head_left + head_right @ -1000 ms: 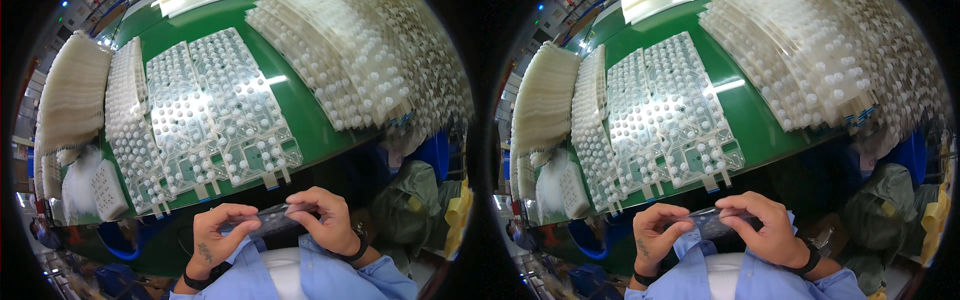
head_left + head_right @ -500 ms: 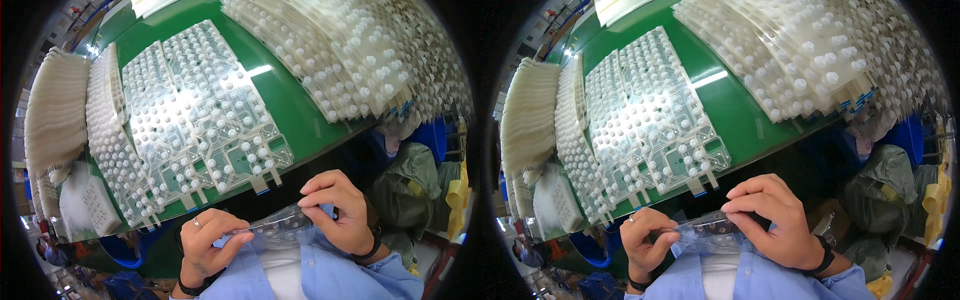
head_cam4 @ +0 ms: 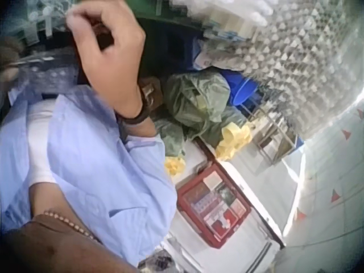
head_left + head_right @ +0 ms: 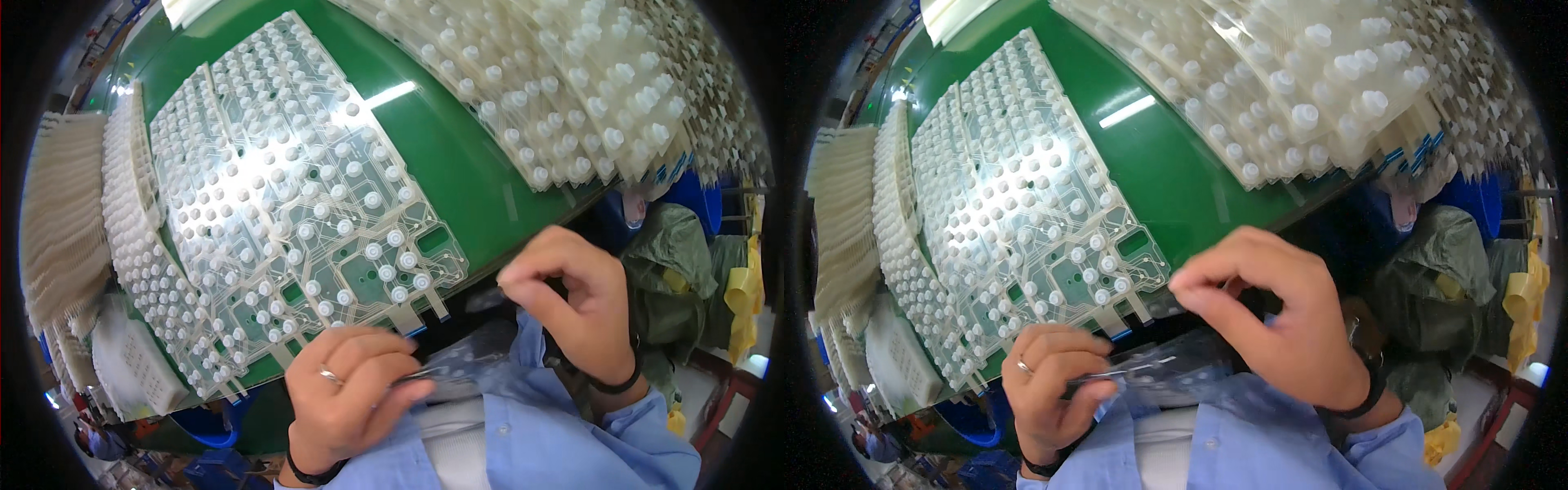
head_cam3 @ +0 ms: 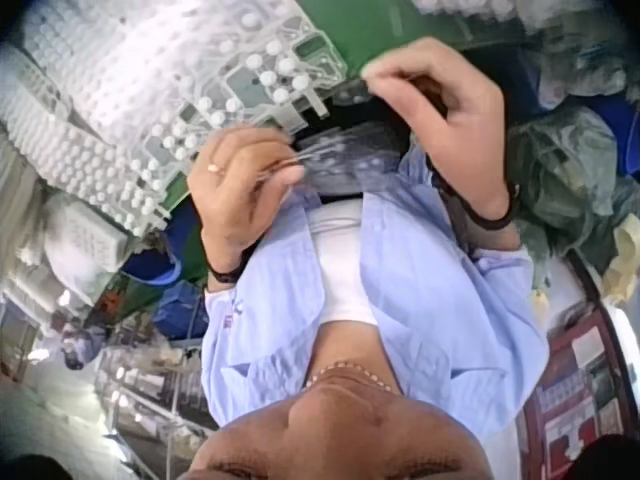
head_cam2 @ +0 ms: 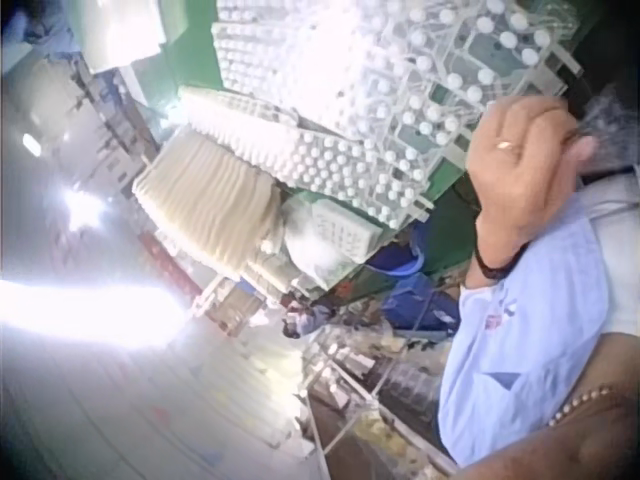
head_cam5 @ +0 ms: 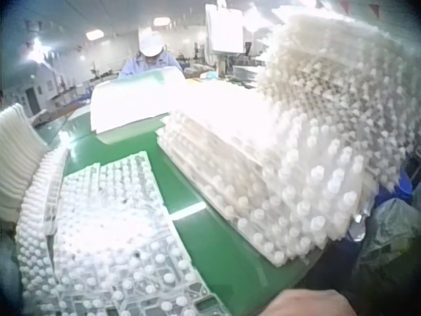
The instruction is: The recorder is assembling flexible membrane keypad components by carefully peeling individual contact pads from a plastic sheet and placing them onto a circuit sheet.
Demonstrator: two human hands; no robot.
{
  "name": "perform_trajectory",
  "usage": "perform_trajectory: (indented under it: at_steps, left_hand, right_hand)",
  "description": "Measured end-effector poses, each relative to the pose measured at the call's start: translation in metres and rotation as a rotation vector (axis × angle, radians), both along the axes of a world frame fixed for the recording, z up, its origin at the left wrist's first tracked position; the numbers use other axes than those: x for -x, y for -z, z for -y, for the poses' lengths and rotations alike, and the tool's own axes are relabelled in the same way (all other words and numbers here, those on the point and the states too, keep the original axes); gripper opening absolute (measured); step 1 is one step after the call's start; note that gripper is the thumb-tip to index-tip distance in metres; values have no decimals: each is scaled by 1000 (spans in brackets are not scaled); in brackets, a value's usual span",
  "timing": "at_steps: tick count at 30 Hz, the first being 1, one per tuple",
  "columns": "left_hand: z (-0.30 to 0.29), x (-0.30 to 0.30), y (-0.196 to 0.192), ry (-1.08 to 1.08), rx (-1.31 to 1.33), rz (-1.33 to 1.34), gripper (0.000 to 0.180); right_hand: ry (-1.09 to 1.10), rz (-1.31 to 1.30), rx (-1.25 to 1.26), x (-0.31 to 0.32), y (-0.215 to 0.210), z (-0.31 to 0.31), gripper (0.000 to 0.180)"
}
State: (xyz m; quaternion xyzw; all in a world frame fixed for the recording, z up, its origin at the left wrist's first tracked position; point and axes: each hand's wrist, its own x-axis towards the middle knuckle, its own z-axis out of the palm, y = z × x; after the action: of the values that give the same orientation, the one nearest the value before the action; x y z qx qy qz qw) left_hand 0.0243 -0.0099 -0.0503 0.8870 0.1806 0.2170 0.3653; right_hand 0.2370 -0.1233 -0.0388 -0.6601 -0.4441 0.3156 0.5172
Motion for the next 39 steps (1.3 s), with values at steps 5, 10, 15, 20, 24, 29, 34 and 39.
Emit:
perform_trajectory:
  at_steps: [5, 10, 15, 20, 24, 29, 34, 39]
  left_hand:
    - [-1, -15, 10, 69, -147, -123, 23]
    - [-5, -11, 18, 97, -160, -111, 24]
    - [-6, -11, 20, 101, -167, -116, 24]
    - [-6, -11, 21, 102, -179, -119, 24]
    - [-6, -11, 21, 102, -187, -113, 24]
    - [-6, -11, 22, 100, -191, -109, 25]
    - [-6, -11, 22, 100, -189, -110, 25]
    - [-4, -13, 22, 101, -228, -128, 26]
  right_hand:
    - [-18, -39, 163, -3, 6, -27, 6]
    - [-26, 53, 196, -2, 10, -33, 4]
    - [-17, 57, 221, -1, 14, -33, 8]
    - [-24, 68, 223, -2, 16, -32, 8]
    - [-34, 96, 218, -3, 17, -32, 9]
    - [-21, 92, 225, -1, 17, -32, 9]
    - [-22, 107, 225, 0, 17, -32, 8]
    - [-26, 129, 212, 0, 17, -32, 10]
